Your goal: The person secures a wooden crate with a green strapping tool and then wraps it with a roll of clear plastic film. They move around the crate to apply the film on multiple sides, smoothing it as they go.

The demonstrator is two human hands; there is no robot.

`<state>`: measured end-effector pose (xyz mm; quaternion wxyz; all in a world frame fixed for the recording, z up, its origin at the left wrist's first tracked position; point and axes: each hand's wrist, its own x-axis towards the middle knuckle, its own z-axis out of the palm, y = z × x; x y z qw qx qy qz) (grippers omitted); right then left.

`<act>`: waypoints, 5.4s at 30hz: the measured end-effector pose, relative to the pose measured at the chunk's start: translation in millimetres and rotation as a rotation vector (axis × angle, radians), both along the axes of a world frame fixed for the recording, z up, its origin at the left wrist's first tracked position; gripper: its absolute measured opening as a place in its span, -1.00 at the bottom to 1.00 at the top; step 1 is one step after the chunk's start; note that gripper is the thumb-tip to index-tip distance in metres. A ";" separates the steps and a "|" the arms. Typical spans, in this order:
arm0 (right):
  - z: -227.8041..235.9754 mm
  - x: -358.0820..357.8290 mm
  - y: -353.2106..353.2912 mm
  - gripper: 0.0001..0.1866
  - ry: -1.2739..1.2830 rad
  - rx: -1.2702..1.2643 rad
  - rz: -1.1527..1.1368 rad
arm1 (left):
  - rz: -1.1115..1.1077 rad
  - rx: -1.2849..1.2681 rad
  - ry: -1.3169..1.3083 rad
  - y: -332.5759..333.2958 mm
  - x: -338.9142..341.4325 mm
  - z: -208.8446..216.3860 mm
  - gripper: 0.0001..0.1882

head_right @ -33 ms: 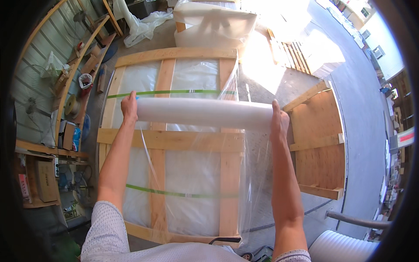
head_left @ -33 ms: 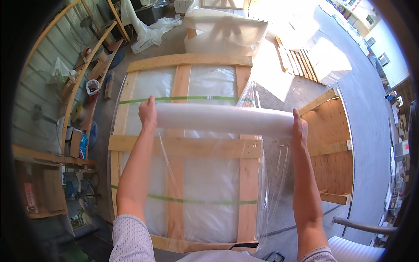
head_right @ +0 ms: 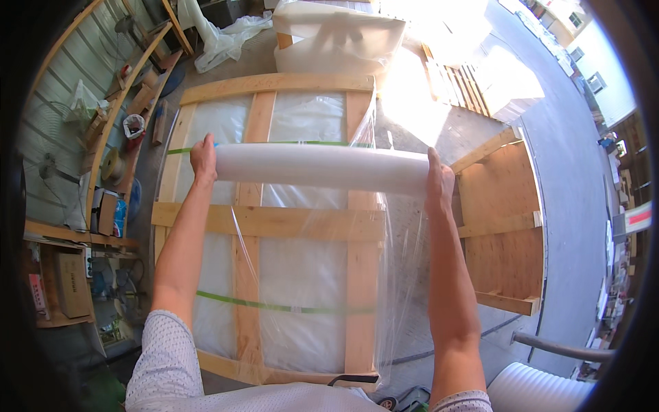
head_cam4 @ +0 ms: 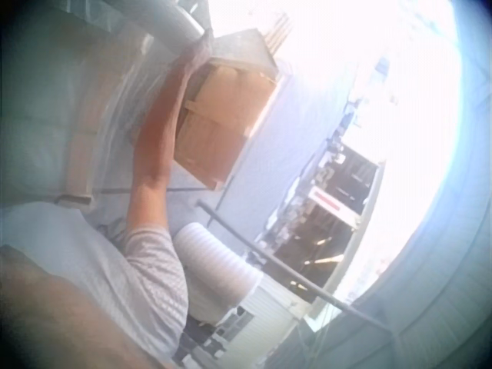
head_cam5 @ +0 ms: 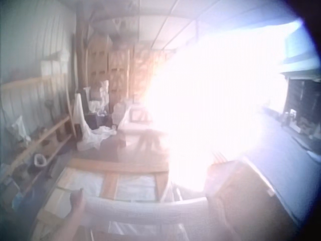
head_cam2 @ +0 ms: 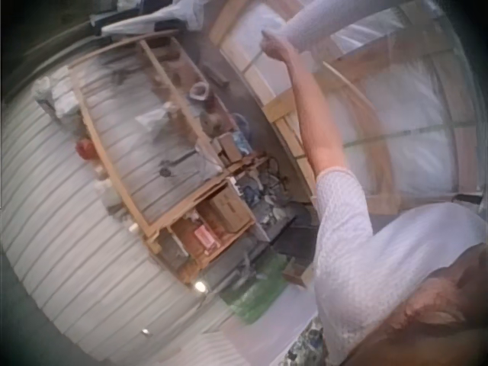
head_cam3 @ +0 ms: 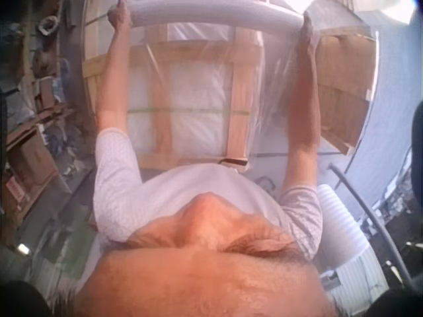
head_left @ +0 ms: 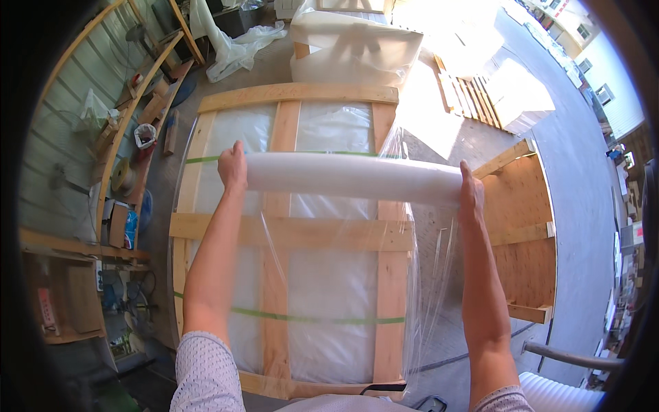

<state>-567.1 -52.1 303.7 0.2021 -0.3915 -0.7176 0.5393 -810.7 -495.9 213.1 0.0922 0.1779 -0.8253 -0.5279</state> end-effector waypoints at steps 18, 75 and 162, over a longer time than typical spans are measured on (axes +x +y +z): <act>-113.8 -68.4 35.3 -0.16 -0.078 0.135 0.028 | -0.496 -0.996 0.778 215.9 37.7 -35.1 -0.61; -132.3 476.8 55.2 -0.49 -0.603 -0.923 0.321 | -0.193 -1.126 -0.071 233.8 35.0 -50.4 -0.43; -114.2 -628.6 -202.4 -0.68 0.129 -0.089 3.086 | 1.782 -0.797 -0.955 358.6 -1.9 -13.4 -0.78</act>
